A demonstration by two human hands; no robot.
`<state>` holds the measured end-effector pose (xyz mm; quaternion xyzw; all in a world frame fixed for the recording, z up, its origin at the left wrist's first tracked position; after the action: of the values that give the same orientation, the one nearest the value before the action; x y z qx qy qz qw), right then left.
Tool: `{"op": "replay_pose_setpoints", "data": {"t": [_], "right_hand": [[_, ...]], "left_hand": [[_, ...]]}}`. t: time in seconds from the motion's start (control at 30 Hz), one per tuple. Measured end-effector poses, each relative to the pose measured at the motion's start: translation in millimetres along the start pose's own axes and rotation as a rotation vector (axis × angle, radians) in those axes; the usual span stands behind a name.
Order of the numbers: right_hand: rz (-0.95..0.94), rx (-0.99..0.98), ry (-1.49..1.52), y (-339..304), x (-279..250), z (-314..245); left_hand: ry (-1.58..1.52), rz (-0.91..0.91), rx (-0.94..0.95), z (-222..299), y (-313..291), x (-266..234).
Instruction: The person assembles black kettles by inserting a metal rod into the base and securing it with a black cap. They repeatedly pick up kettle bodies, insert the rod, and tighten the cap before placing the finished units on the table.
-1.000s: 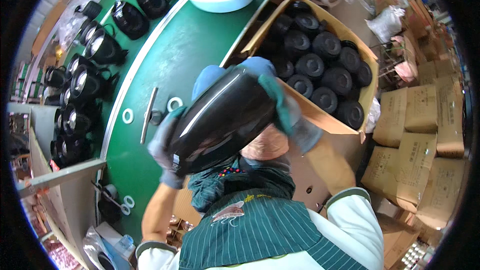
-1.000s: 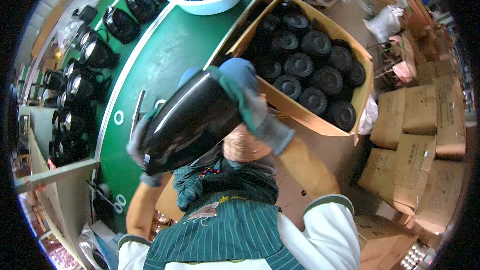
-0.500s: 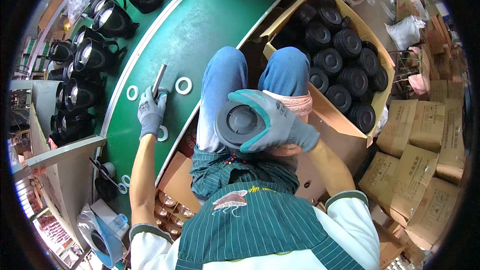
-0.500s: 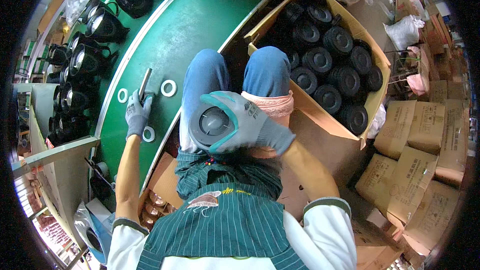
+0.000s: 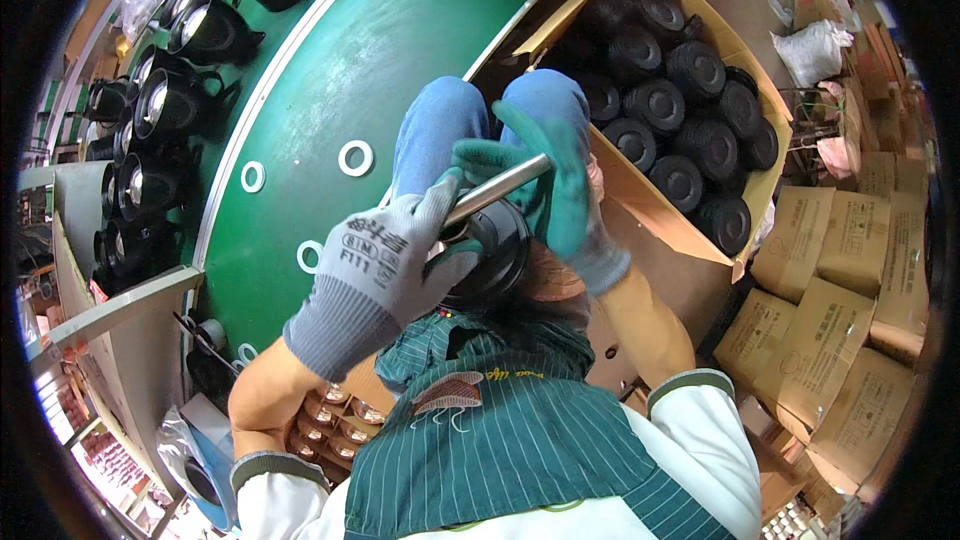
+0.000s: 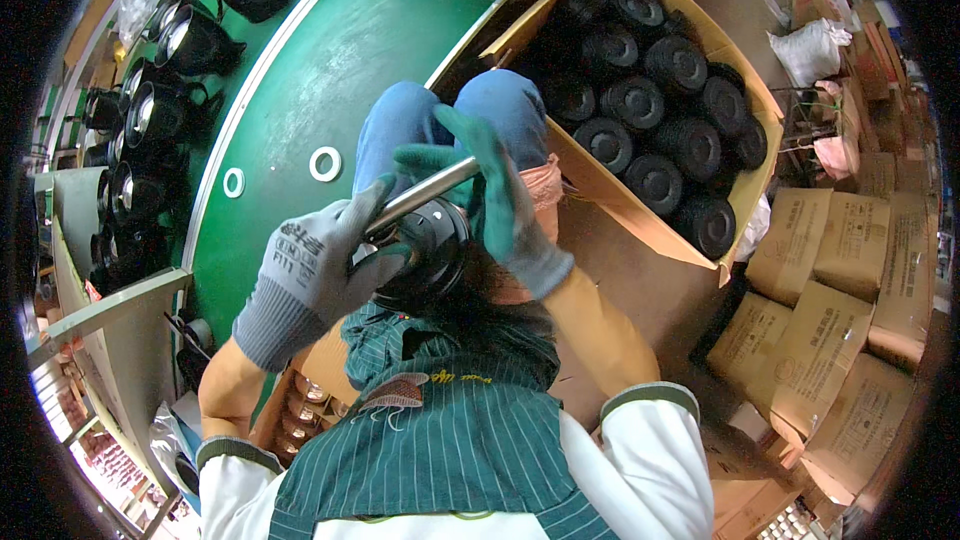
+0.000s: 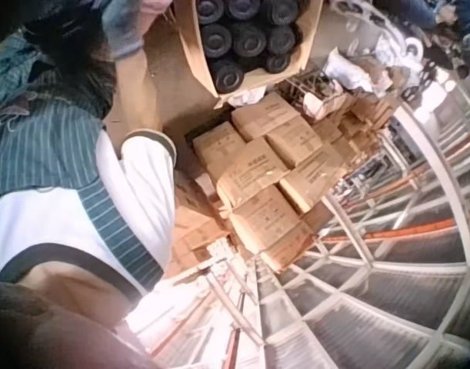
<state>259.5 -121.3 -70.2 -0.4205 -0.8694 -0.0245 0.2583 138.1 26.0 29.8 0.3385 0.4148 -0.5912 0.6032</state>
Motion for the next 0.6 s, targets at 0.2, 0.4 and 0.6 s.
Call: {"op": "replay_pose_setpoints", "data": {"t": [0.2, 0.4, 0.6], "right_hand": [[-0.333, 0.253, 0.029, 75, -2, 19], [-0.255, 0.445, 0.141, 61, -7, 32], [-0.208, 0.149, 0.252, -21, -3, 0]], "left_hand": [[0.281, 0.048, -0.403, 75, 9, 24], [0.131, 0.247, -0.299, 59, -10, 36], [-0.596, 0.586, -0.334, -30, 0, 23]]}}
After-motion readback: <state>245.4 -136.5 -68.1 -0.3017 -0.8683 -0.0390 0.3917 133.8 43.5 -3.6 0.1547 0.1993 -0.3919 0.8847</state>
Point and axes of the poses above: each hand's wrist, its own y-axis towards the middle knuckle, its own x-axis out of the palm, z = x × y, the point moved 3 cm from there along y, towards the middle knuckle, and after that the axes turned 9 degrees about z, right-handed, at the moved point
